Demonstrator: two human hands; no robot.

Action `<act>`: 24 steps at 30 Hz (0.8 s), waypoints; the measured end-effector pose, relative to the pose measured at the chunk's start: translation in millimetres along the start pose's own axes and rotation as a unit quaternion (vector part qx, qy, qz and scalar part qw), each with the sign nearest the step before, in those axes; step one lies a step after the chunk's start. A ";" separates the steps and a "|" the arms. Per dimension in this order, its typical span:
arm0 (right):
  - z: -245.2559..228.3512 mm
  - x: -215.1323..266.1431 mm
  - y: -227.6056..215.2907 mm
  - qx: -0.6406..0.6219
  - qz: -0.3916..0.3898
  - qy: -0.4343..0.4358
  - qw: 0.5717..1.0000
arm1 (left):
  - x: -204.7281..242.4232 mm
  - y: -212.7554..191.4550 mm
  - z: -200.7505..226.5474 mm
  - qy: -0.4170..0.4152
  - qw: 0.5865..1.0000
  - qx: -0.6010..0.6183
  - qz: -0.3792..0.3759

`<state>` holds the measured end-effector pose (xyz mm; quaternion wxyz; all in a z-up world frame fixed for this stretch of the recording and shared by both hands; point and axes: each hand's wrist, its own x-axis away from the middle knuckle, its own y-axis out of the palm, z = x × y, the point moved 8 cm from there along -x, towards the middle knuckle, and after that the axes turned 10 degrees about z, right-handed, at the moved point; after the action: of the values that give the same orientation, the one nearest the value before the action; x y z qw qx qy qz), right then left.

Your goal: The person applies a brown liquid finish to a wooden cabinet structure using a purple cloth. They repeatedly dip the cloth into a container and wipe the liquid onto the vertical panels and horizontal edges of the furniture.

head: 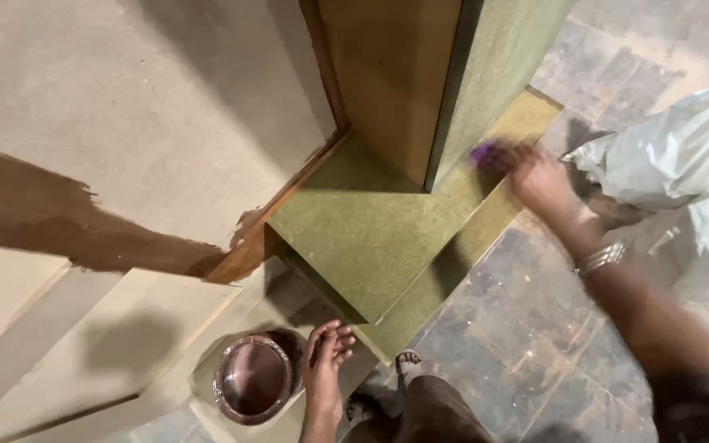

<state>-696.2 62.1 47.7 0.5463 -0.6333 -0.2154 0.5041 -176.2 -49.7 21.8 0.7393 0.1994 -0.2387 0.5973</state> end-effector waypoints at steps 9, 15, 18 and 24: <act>16.1 -14.1 -37.6 -0.059 0.271 0.102 0.955 | -1.0 -1.3 -1.6 0.015 1.000 -0.008 -0.011; -240.6 48.0 -179.9 -0.223 0.092 -0.030 0.970 | -5.7 -41.5 0.6 0.044 0.998 0.045 0.019; -301.9 37.7 -202.5 -0.407 0.008 -0.033 0.913 | -13.0 -77.3 3.5 0.064 0.992 0.081 0.065; -449.4 43.8 -142.7 -0.673 -0.156 -0.015 0.722 | -16.4 -177.4 8.4 0.178 0.960 0.167 0.138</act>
<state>-246.4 -70.9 112.5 0.0435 -0.7845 -0.6018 0.1435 -6.4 -104.2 17.2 0.6365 0.1757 -0.0255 0.7506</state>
